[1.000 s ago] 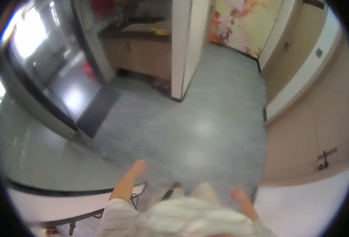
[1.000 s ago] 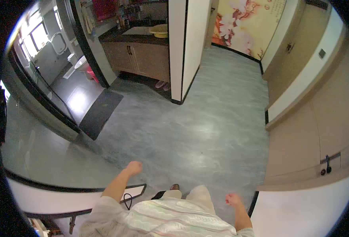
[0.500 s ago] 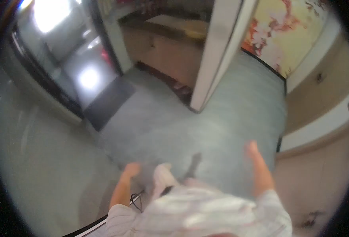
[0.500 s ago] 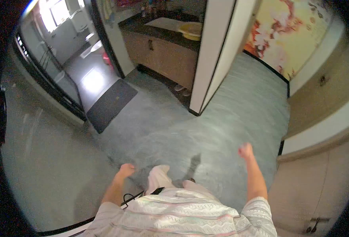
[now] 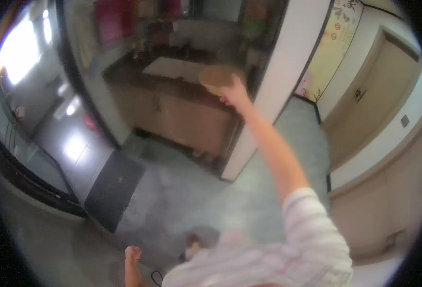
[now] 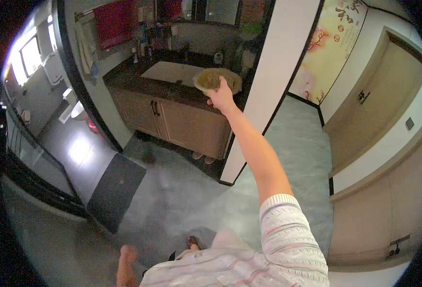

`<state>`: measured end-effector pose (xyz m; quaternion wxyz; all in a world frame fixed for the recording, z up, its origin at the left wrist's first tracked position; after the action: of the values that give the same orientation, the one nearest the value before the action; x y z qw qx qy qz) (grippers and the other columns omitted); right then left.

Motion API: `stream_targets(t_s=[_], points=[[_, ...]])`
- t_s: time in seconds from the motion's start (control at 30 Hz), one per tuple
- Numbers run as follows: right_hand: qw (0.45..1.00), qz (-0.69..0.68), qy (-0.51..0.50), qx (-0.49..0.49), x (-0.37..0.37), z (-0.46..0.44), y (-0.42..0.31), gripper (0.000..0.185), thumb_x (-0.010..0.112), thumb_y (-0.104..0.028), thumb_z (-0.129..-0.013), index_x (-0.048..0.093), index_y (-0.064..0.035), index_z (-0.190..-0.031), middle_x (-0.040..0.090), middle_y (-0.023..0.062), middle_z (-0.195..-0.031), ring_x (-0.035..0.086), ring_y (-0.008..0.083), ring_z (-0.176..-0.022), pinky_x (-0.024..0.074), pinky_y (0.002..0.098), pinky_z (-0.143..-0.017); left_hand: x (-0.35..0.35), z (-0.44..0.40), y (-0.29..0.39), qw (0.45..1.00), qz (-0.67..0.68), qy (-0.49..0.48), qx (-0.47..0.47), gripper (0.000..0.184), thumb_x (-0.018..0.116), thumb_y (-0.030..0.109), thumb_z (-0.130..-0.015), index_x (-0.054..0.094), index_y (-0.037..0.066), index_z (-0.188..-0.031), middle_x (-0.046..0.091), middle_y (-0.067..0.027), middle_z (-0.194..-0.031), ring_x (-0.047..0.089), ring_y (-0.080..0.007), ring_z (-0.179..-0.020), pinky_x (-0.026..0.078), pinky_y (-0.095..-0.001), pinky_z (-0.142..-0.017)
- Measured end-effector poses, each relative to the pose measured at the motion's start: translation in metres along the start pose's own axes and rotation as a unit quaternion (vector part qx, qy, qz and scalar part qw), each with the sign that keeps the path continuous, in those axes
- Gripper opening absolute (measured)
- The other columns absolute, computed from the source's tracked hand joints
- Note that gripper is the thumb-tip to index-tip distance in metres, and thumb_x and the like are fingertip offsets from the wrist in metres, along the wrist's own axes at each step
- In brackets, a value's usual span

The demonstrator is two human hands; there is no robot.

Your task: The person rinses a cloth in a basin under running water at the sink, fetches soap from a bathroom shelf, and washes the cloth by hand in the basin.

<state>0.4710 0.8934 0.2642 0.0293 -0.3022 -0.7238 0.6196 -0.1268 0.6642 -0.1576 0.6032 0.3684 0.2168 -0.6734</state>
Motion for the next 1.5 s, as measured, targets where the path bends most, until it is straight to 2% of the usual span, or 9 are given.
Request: stream_targets(t_s=[0.2, 0.33, 0.47, 0.6, 0.9, 0.97, 1.07, 1.17, 1.5], points=[[0.979, 0.074, 0.19, -0.025, 0.033, -0.115, -0.053, 0.066, 0.051, -0.007, -0.078, 0.011, 0.0015, -0.13, 0.058, 0.0148, -0.072, 0.058, 0.0207, -0.057, 0.0449, 0.0322, -0.047, -0.025, -0.142, -0.093, 0.884, 0.463, 0.052, -0.045, 0.019, 0.054, 0.016, -0.07, 0.06, 0.003, -0.083, 0.06, -0.0071, -0.073, 0.056, -0.0215, -0.062, 0.045, -0.0316, -0.059], [0.967, 0.002, 0.255, 0.014, -0.029, -0.227, -0.071, 0.028, 0.053, -0.01, -0.075, 0.043, -0.0003, -0.1, 0.058, 0.0146, -0.077, 0.058, 0.0233, -0.06, 0.0466, 0.0349, -0.055, -0.159, -0.148, -0.014, 0.986, 0.129, 0.078, 0.068, 0.016, 0.05, 0.013, -0.073, 0.059, 0.003, -0.081, 0.06, -0.0087, -0.078, 0.057, -0.0214, -0.067, 0.046, -0.0315, -0.06], [0.941, 0.168, 0.279, -0.096, -0.119, -0.257, -0.056, 0.017, 0.056, -0.013, -0.072, 0.057, -0.004, -0.086, 0.059, 0.0121, -0.077, 0.058, 0.0249, -0.066, 0.0456, 0.0382, -0.068, -0.118, -0.19, -0.039, 0.68, 0.725, 0.026, -0.11, 0.023, 0.047, 0.021, -0.077, 0.055, 0.003, -0.089, 0.058, -0.0095, -0.072, 0.054, -0.0256, -0.056, 0.042, -0.0356, -0.047], [0.89, 0.342, 0.269, -0.133, -0.118, -0.276, -0.064, 0.024, 0.054, -0.017, -0.073, 0.051, -0.0071, -0.095, 0.058, 0.0118, -0.082, 0.056, 0.0248, -0.069, 0.0444, 0.0382, -0.066, -0.147, -0.237, -0.082, 0.903, 0.41, 0.009, -0.132, 0.019, 0.044, 0.016, -0.075, 0.058, 0.002, -0.079, 0.058, -0.0101, -0.069, 0.057, -0.0231, -0.066, 0.046, -0.0358, -0.059], [0.788, 0.485, 0.377, -0.046, -0.27, -0.249, -0.051, 0.048, 0.051, -0.022, -0.075, 0.034, -0.0131, -0.119, 0.053, 0.0126, -0.095, 0.052, 0.0224, -0.072, 0.0425, 0.0357, -0.054, -0.29, -0.239, 0.048, 0.967, 0.243, -0.05, -0.048, 0.005, 0.052, 0.006, -0.069, 0.057, 0.003, -0.069, 0.052, -0.0072, -0.054, 0.05, -0.0187, -0.043, 0.039, -0.0305, -0.037], [0.889, 0.047, 0.453, -0.054, -0.216, -0.217, -0.073, 0.065, 0.05, -0.009, -0.072, 0.019, -0.0166, -0.129, 0.052, 0.0162, -0.088, 0.052, 0.0198, -0.049, 0.0391, 0.0317, -0.034, -0.326, -0.277, 0.043, 0.981, 0.194, -0.006, -0.014, 0.007, 0.05, 0.005, -0.067, 0.057, 0.004, -0.066, 0.053, -0.0053, -0.053, 0.05, -0.0153, -0.042, 0.039, -0.0285, -0.037], [0.887, -0.031, 0.458, -0.049, -0.208, -0.196, -0.083, 0.06, 0.049, -0.007, -0.071, 0.026, -0.0128, -0.126, 0.052, 0.0191, -0.09, 0.052, 0.0182, -0.049, 0.0412, 0.0312, -0.037, -0.374, -0.307, 0.047, 0.99, 0.13, 0.001, 0.05, 0.016, 0.048, 0.013, -0.073, 0.057, 0.001, -0.067, 0.051, -0.0067, -0.052, 0.049, -0.0141, -0.043, 0.039, -0.0278, -0.039], [0.928, -0.004, 0.372, 0.035, -0.173, -0.268, -0.022, 0.051, 0.053, -0.023, -0.077, 0.037, -0.0037, -0.121, 0.055, 0.0108, -0.1, 0.055, 0.0209, -0.08, 0.0454, 0.0378, -0.067, -0.445, -0.386, 0.062, 0.945, 0.324, 0.037, 0.032, 0.021, 0.054, 0.012, -0.068, 0.062, 0.002, -0.085, 0.059, -0.0063, -0.063, 0.055, -0.0136, -0.054, 0.044, -0.027, -0.049], [0.834, -0.096, 0.355, 0.412, -0.072, -0.131, 0.223, 0.05, 0.057, -0.027, -0.077, 0.041, 0.0067, -0.11, 0.055, 0.013, -0.088, 0.056, 0.0146, -0.063, 0.0473, 0.0267, -0.043, -0.555, -0.433, 0.184, 0.961, 0.156, -0.054, 0.224, 0.022, 0.055, 0.011, -0.076, 0.056, 0.0, -0.095, 0.056, -0.0023, -0.077, 0.05, -0.0096, -0.068, 0.042, -0.0228, -0.063]])
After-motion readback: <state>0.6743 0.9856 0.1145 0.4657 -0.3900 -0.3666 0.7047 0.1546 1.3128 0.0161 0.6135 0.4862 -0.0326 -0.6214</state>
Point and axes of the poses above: each hand's wrist, its own z-axis away from the middle knuckle, its own x-axis out of the palm, y = z × x, the point moved 2 cm from there along -z, towards the middle knuckle
